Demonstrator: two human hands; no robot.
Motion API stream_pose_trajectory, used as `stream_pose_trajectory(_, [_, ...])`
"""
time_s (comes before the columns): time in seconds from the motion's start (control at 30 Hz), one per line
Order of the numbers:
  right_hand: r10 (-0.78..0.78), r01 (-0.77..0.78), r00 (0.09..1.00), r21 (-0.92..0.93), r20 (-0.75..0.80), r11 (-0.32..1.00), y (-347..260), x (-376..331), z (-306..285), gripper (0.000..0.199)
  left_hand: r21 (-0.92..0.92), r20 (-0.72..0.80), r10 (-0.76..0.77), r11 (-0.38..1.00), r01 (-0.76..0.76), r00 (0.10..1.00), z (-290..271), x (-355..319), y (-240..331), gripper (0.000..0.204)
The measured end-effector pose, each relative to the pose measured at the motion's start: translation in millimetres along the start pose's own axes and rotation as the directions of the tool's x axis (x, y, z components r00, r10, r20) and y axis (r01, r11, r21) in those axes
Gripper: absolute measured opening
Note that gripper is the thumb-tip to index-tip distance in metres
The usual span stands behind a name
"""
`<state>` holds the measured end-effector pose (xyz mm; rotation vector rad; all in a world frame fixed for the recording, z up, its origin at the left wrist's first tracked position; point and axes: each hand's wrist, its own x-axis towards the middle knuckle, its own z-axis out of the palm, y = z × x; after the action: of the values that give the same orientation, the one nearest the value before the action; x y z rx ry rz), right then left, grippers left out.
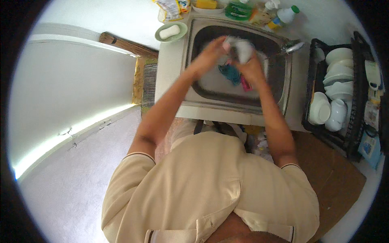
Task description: The person washes a pink scrubber and a blue cloth in a kitchen sink using running water and liquid soap. They rinse and wring the items, then walk into a store and place the wet items on a glass display counter.
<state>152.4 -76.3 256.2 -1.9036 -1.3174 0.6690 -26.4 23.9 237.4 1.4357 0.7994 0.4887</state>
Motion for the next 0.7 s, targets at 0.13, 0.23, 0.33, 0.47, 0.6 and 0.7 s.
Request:
stream_pose_trajectory(0.13, [-0.184, 0.156, 0.965, 0.156, 0.187, 0.975, 11, -38, 66, 0.101, 0.147, -0.226, 0.048, 0.989, -0.015, 0.973, 1, -36, -48, 0.069])
stream_pose_trajectory(0.23, [-0.089, -0.027, 0.930, 0.308, 0.358, 0.951, -13, -42, 58, 0.092, -0.043, -0.344, 0.057, 0.996, -0.076, 0.937, -43, -56, -60, 0.067])
stream_pose_trajectory(0.33, [0.169, -0.318, 0.918, 0.408, 0.359, 0.856, 16, -37, 41, 0.068, 0.002, -0.288, -0.243, 0.967, 0.254, 0.926, -107, -95, -27, 0.055])
stream_pose_trajectory(0.47, [0.475, -0.469, 0.851, 0.729, 0.222, 0.499, 105, 6, 25, 0.033, 0.507, -0.309, -0.036, 0.839, 0.197, 0.950, -146, -115, -59, 0.057])
stream_pose_trajectory(0.6, [0.463, -0.161, 0.882, 0.979, 0.088, 0.121, 165, 55, 12, 0.034, 0.768, -0.340, 0.379, 0.640, 0.022, 0.860, -133, -107, -30, 0.049])
stream_pose_trajectory(0.7, [0.384, -0.244, 0.907, 0.959, 0.174, 0.142, 170, 80, 3, 0.032, 0.703, -0.244, 0.438, 0.695, -0.154, 0.865, -87, -90, 4, 0.041])
